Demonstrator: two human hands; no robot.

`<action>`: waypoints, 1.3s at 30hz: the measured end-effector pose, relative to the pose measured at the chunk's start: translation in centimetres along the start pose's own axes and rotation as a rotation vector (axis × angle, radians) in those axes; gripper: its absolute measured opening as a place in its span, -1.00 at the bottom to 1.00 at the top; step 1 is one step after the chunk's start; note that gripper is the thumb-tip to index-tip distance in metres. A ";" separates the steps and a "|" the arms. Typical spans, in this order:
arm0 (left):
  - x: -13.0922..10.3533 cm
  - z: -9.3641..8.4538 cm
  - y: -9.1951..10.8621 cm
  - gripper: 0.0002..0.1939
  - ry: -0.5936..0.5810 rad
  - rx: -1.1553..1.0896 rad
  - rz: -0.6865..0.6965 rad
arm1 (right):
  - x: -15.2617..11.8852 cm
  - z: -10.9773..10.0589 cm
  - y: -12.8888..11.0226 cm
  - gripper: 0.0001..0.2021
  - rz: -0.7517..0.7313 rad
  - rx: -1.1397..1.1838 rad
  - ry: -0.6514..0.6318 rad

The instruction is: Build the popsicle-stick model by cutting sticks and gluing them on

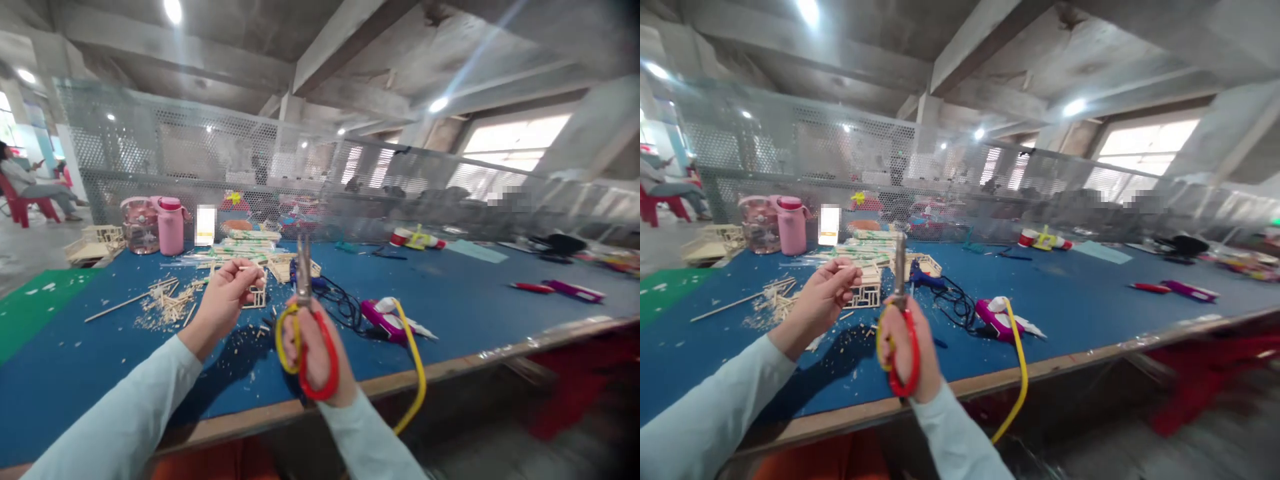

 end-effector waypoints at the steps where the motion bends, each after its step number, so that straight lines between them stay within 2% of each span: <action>1: 0.1 0.3 0.0 -0.64 0.017 -0.013 0.007 | 0.1 1.6 0.6 -0.61 -0.017 0.059 -0.019; 3: 0.2 0.5 0.0 -0.63 0.039 -0.025 0.031 | 0.4 3.6 1.5 -0.63 -0.083 0.083 -0.033; 5: 0.0 0.2 -0.1 -0.64 0.058 -0.015 0.062 | 0.6 4.1 2.1 -0.61 -0.142 0.039 -0.036; 11: -0.9 -1.2 -0.2 -0.75 0.084 0.044 0.185 | -0.5 3.7 2.0 -0.54 -0.166 -0.104 -0.079; 17: -1.2 -1.3 0.0 -0.81 0.060 0.120 0.243 | -0.6 4.1 2.0 -0.50 -0.228 -0.093 -0.066; 28: -1.5 -1.7 0.5 -0.89 0.013 0.315 0.339 | -0.7 3.2 1.8 -0.42 -0.240 -0.241 -0.120; 32: -1.6 -1.6 0.6 -0.91 -0.005 0.315 0.346 | -0.6 2.9 1.9 -0.38 -0.282 -0.321 -0.173; 39: -1.5 -1.9 0.5 -0.91 -0.039 0.243 0.324 | -0.9 3.0 1.5 -0.28 -0.259 -0.326 -0.190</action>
Point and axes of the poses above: each hand's wrist, its own x-axis towards the middle knuckle, its own z-axis out of the palm, y = z × x, the point moved 2 cm from there along x, towards the middle knuckle, and after that the axes turned 2 degrees about z, right-handed, at the moved point
